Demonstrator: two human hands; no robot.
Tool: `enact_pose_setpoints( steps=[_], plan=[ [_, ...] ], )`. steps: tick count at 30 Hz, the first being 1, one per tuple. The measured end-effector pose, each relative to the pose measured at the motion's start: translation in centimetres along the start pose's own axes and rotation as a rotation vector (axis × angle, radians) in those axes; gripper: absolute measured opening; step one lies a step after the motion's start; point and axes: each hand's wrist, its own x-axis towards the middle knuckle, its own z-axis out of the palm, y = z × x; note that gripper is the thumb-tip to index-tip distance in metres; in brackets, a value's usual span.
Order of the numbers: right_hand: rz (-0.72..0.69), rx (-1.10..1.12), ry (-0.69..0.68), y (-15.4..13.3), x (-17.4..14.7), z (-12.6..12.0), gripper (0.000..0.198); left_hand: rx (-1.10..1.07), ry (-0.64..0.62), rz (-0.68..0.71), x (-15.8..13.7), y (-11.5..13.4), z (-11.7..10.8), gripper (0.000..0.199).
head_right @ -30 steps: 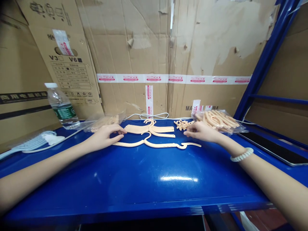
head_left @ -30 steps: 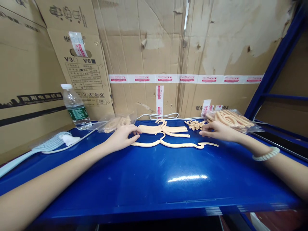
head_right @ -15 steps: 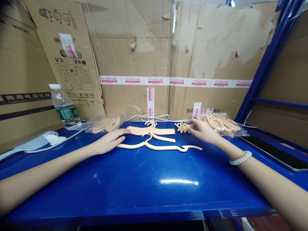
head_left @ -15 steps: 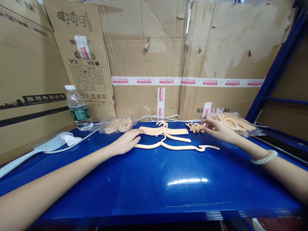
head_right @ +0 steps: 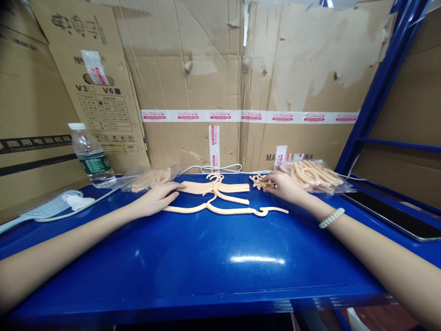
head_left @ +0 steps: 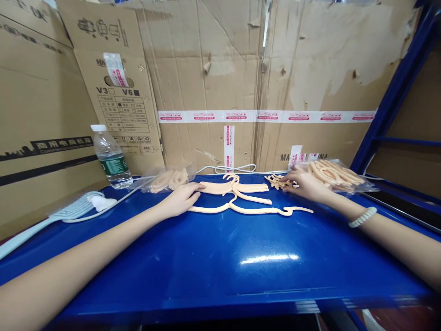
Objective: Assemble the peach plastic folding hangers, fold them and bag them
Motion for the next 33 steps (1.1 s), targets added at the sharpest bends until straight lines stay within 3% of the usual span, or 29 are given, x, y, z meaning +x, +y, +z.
enact_pose_setpoints(
  steps=[9,21,33],
  plan=[
    [-0.003,-0.019,-0.009,-0.5,0.1,0.4,0.028,-0.001,0.007,0.038,0.4,0.0,0.1,0.03],
    [-0.069,-0.059,0.093,-0.6,0.2,0.4,0.029,-0.005,-0.067,-0.066,0.7,1.3,-0.1,0.02],
    [-0.054,-0.041,0.167,0.3,0.3,1.9,0.019,-0.04,0.067,-0.014,0.1,1.9,-0.5,0.015]
  ],
)
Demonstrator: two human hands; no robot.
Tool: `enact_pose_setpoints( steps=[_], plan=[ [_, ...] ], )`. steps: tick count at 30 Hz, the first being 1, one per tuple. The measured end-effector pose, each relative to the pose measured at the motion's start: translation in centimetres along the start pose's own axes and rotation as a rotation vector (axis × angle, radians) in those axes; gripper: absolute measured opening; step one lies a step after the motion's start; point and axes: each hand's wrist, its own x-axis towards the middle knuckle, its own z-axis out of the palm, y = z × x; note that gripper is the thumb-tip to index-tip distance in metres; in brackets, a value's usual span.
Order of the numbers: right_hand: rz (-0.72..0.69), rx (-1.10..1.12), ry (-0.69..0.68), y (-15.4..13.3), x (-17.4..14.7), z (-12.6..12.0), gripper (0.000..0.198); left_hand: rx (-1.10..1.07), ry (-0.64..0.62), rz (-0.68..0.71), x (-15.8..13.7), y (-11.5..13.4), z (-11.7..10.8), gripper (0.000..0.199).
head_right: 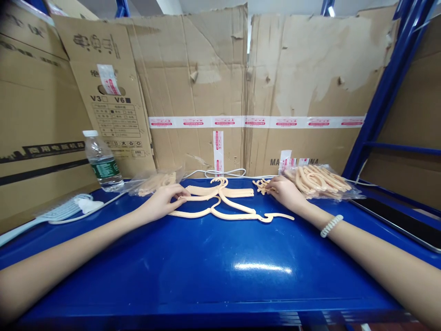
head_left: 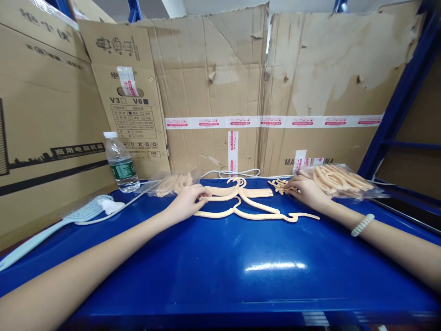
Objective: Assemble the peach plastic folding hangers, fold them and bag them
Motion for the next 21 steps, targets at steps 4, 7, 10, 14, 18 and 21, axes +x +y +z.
enact_pose_setpoints(
  steps=[4,7,10,14,18,21],
  plan=[
    [0.03,0.001,0.104,-0.4,0.2,-0.4,0.021,-0.046,0.055,0.008,-0.3,0.0,0.0,0.013],
    [0.107,0.029,0.223,-0.9,0.4,-1.5,0.022,-0.071,0.084,0.013,-0.5,-0.1,0.2,0.011],
    [0.255,0.207,0.314,-1.9,0.4,-3.0,0.019,-0.091,0.115,0.013,-0.7,0.1,0.4,0.009],
    [0.548,0.795,0.355,-3.8,0.0,-4.5,0.013,-0.111,0.13,0.044,-1.1,0.6,0.7,0.008],
    [0.798,1.251,0.268,-5.5,-0.4,-4.7,0.004,-0.108,0.134,0.066,-1.3,1.0,0.8,0.007],
    [0.969,1.41,0.23,-6.3,-0.4,-4.3,0.017,-0.12,0.136,0.07,-1.4,1.1,0.8,0.01]
  ],
)
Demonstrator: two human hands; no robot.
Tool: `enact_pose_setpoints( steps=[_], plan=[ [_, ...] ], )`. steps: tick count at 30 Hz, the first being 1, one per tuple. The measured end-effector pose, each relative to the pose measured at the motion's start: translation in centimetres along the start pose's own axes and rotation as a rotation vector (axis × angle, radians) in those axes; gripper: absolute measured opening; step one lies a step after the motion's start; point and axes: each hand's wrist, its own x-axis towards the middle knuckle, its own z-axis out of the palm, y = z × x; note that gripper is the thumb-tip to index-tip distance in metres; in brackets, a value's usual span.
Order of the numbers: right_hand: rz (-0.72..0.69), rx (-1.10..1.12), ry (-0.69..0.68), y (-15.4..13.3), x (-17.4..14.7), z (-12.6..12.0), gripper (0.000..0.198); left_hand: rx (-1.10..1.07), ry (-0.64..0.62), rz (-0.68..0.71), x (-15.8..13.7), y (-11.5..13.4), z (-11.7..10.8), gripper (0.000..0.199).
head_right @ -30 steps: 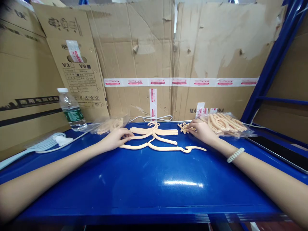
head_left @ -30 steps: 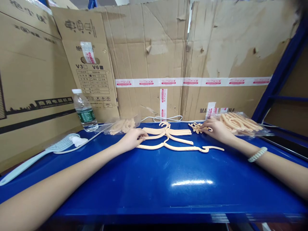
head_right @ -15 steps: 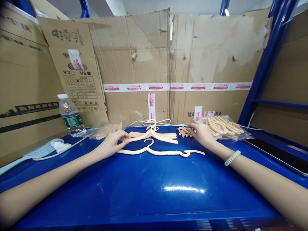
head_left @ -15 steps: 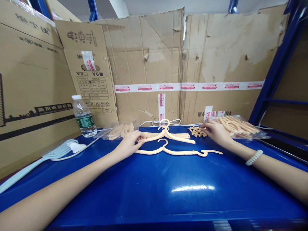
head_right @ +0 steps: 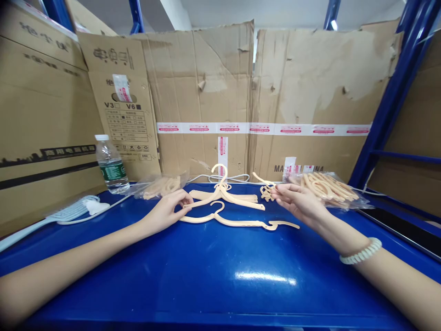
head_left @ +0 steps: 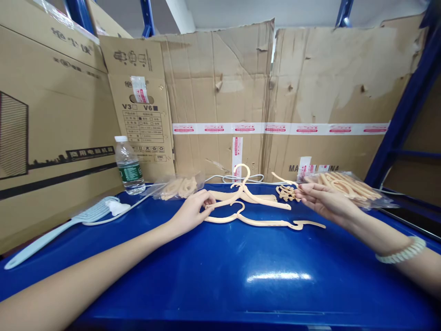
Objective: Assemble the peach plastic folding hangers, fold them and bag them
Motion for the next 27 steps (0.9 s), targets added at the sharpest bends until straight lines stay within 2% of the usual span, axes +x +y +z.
enact_pose_setpoints(
  steps=[2,5,12,16,20,27],
  plan=[
    [0.036,0.07,0.007,0.2,-0.1,0.3,0.024,0.0,-0.001,-0.004,0.0,-0.1,0.0,0.01],
    [0.021,0.089,-0.021,0.4,-0.3,0.5,0.028,0.015,-0.002,-0.03,0.0,-0.1,0.1,0.006],
    [0.078,-0.067,-0.223,0.5,-0.7,0.4,0.006,0.003,0.01,-0.043,0.0,0.0,0.3,0.006],
    [0.129,-0.123,-0.288,0.8,-0.4,0.1,0.013,0.02,0.018,-0.021,-0.1,0.0,0.3,0.006],
    [0.225,-0.092,-0.371,0.6,-0.8,0.2,0.012,0.024,0.044,0.002,-0.1,0.2,0.2,0.005],
    [0.294,-0.094,-0.382,0.2,-1.4,0.7,0.013,0.019,0.063,0.024,-0.1,0.4,0.2,0.005]
  ],
)
